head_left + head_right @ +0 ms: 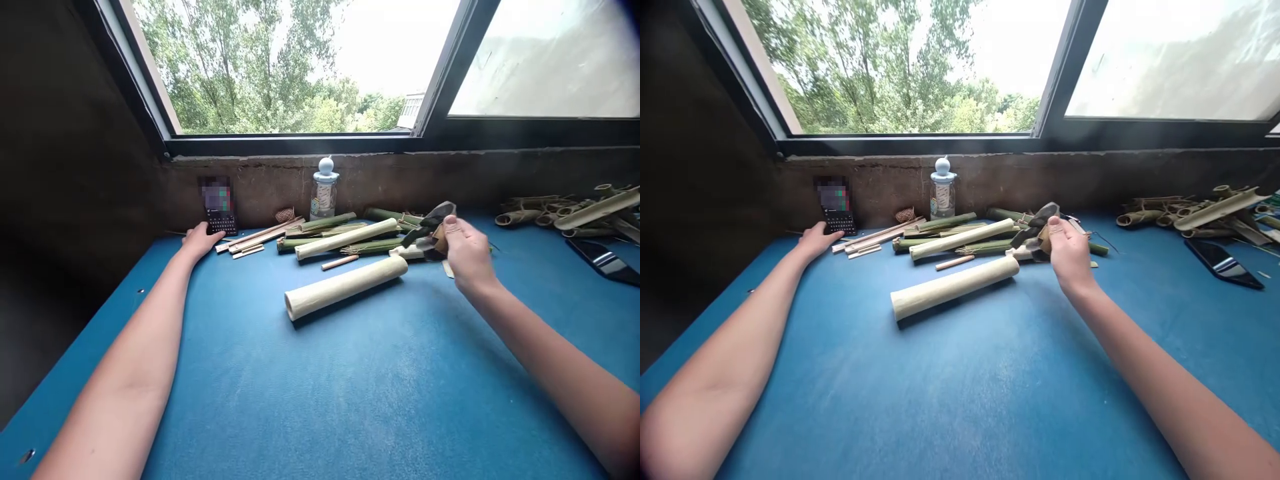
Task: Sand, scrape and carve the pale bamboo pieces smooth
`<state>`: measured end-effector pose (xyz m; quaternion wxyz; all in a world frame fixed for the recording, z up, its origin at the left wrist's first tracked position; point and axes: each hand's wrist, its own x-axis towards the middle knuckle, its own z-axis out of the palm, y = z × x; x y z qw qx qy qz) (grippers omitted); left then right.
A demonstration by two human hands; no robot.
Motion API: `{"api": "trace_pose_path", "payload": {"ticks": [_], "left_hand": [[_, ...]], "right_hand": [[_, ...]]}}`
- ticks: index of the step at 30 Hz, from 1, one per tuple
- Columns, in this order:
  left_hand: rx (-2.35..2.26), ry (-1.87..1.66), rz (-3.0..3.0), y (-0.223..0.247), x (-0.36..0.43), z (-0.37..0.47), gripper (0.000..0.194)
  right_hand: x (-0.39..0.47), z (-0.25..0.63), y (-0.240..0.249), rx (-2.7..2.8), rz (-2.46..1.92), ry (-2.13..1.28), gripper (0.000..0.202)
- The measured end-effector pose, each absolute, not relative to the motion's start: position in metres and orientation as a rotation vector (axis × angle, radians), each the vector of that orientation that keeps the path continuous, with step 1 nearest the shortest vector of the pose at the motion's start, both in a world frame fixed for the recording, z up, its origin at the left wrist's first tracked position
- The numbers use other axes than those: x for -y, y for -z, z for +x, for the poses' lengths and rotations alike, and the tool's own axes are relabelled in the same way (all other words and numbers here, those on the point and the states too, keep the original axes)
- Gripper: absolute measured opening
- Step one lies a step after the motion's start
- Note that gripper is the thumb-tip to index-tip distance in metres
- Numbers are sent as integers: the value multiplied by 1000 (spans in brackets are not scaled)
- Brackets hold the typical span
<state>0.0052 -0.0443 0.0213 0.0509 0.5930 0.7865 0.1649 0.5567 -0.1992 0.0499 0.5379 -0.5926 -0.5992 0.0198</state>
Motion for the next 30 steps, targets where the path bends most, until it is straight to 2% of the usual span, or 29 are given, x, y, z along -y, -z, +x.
{"api": "trace_pose_path", "payload": {"ticks": [3,10,15,19,26,30], "left_hand": [[-2392,-504,1813,-21,44,4,65],[-2390,-486,1836,-21,43,3,64],[-2388,-482,1856,-19,43,0,64],[-2405,-479,1853,-17,42,-1,62],[-2416,-495,1849,-14,41,-2,62],[-2402,-510,1848,-11,39,-5,61]], "right_hand": [[205,550,-48,1455,-1415,78,52],[223,456,-7,2167,-1176,-59,38],[224,453,-3,2248,-1013,-176,38],[217,482,-4,2124,-1136,-109,37],[227,462,-1,2235,-1003,-189,36],[227,463,-6,2116,-1153,-112,37]]}}
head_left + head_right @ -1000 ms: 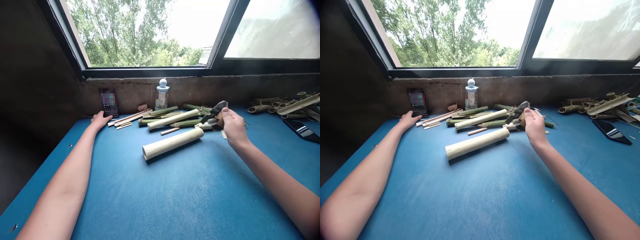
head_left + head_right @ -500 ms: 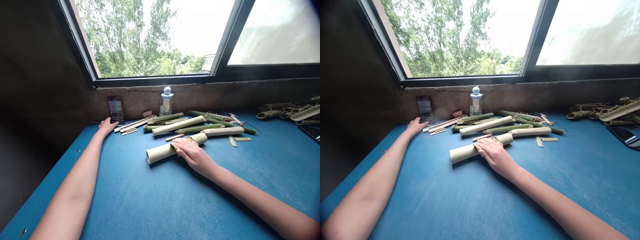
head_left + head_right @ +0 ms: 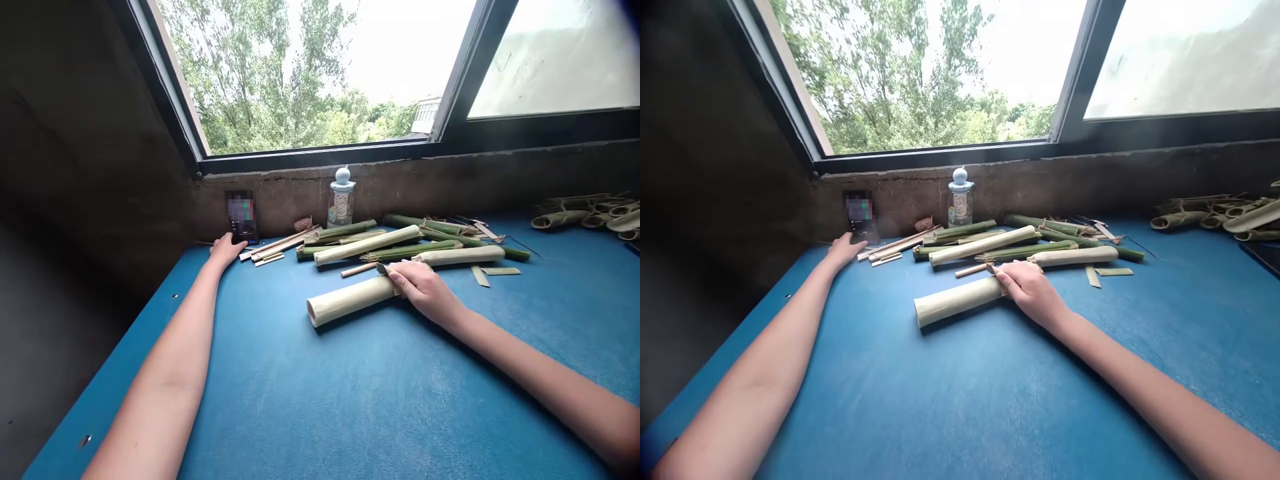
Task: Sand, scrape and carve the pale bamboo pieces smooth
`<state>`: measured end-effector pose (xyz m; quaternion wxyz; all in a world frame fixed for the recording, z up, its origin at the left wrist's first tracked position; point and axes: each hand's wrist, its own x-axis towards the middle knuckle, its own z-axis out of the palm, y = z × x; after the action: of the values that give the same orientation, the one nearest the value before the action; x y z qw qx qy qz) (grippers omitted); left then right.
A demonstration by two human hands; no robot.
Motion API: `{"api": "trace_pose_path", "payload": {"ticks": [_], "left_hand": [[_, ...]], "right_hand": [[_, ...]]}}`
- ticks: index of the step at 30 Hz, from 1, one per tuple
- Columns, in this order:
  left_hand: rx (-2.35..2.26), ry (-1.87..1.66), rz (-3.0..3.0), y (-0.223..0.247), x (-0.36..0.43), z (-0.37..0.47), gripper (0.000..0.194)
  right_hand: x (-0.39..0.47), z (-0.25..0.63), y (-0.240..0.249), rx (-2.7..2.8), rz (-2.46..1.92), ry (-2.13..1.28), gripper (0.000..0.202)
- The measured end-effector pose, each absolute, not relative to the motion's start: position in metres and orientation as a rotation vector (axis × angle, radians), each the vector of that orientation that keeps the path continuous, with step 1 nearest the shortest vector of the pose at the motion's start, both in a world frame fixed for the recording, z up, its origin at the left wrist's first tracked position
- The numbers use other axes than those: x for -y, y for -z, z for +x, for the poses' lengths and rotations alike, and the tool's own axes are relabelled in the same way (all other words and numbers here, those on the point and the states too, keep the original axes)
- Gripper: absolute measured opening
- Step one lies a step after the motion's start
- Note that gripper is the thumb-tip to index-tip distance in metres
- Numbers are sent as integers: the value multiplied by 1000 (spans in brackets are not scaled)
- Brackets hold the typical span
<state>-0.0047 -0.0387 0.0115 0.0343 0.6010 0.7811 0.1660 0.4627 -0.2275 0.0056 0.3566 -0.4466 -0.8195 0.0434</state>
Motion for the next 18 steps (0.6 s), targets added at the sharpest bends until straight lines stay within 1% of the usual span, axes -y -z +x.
{"api": "trace_pose_path", "payload": {"ticks": [3,6,7,10,12,15,18], "left_hand": [[-2389,-525,1844,-10,38,-6,61],[-2392,-525,1854,-10,38,-6,61],[-2397,-520,1859,-10,39,-5,61],[-2406,-497,1869,-12,40,-4,60],[-2404,-490,1870,-14,41,-3,59],[-2399,-502,1864,-14,42,-2,58],[-2396,-509,1854,-14,43,-2,60]], "right_hand": [[246,446,-10,2229,-1035,-181,30],[255,438,-11,2366,-812,-259,31],[252,442,-11,2350,-828,-233,32],[236,460,-10,2156,-1144,-102,40],[236,462,-8,2089,-1224,-68,39],[251,448,-7,2213,-1023,-90,33],[253,450,-2,2394,-785,-98,34]]}}
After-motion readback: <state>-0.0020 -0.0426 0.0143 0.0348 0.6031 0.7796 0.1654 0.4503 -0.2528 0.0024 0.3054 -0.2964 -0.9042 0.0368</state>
